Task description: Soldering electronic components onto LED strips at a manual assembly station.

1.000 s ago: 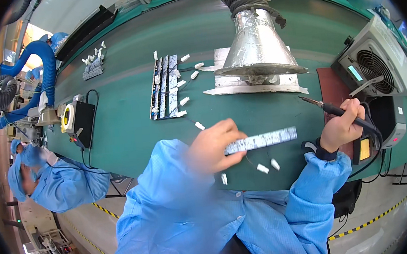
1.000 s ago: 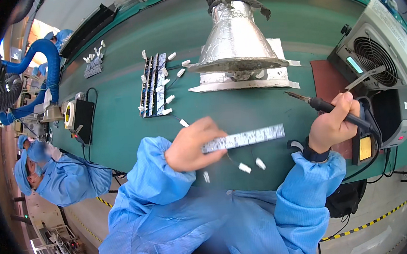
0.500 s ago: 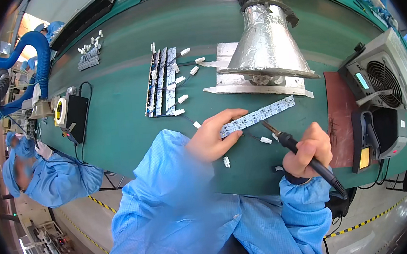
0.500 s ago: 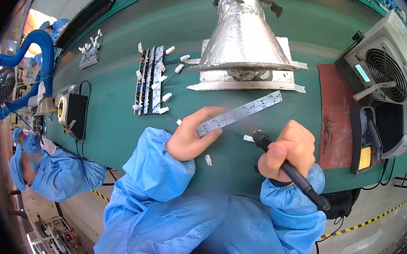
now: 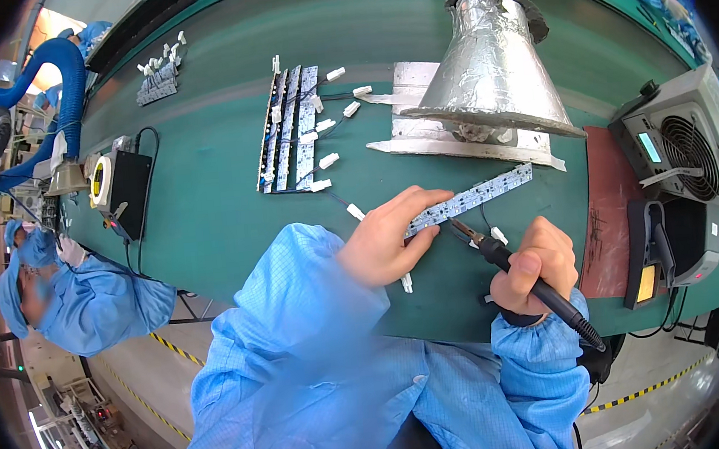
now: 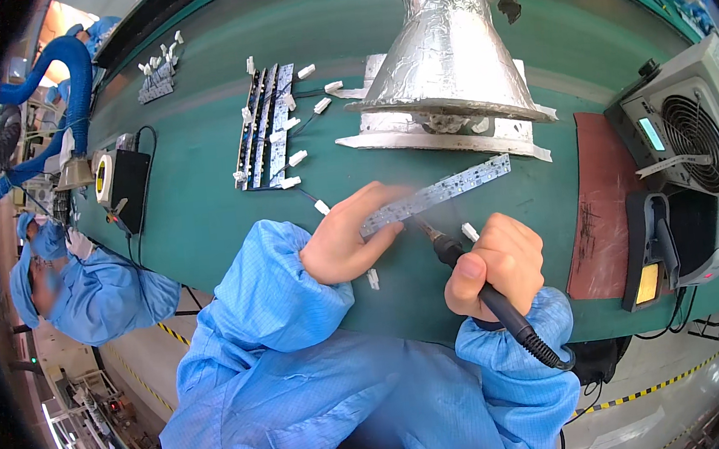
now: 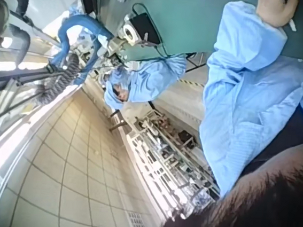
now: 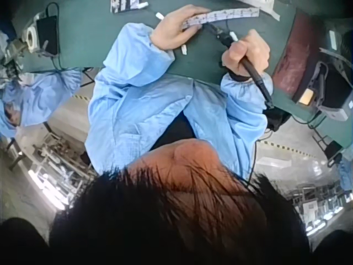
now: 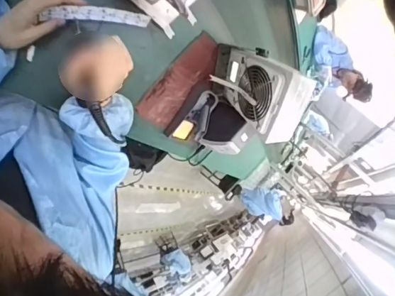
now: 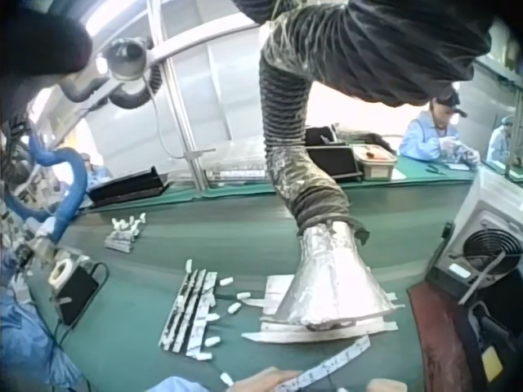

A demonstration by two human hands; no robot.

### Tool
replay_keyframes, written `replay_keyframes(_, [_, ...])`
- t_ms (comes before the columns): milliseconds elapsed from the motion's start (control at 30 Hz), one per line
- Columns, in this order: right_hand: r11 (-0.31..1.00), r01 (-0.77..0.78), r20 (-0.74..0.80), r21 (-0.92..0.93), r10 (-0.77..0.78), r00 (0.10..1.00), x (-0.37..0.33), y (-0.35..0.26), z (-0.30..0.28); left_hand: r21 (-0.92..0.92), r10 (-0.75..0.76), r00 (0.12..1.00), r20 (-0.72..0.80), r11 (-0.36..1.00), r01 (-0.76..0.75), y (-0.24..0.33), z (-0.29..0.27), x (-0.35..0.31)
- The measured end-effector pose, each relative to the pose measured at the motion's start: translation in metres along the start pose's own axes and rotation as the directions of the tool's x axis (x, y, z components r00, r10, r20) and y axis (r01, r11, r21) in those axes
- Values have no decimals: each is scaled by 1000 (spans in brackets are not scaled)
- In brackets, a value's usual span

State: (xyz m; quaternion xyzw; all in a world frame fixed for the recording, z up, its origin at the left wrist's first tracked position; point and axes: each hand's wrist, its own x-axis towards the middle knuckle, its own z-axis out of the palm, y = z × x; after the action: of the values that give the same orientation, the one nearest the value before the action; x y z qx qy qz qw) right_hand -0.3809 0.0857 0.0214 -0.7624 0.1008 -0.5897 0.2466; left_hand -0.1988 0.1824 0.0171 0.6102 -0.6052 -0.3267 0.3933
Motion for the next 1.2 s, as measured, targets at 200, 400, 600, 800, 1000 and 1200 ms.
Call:
replay_keyframes(200, [1000,-16,7,11,16,1000,0,0,1,13,5,1000,-4,1000,-5,-1,0,0])
replay_keyframes(400, [999,-25,1,20,25,1000,-2,1,2,-1,-10,1000,0,1000,10,0,1,-1])
replay_keyframes(600, [999,-20,-11,31,21,1000,-3,2,4,7,-5,1000,-4,1000,5,-1,1,0])
replay_keyframes(800, [999,-16,-21,36,17,1000,-2,2,4,1,-10,1000,-12,1000,10,-2,2,0])
replay_keyframes(1000, [985,-174,-332,17,170,928,-1,11,-17,-5,39,998,-46,999,-39,-3,3,0])
replay_keyframes(1200, [954,-282,-355,-104,229,906,1,20,-21,-16,37,999,-40,999,-37,-1,1,0])
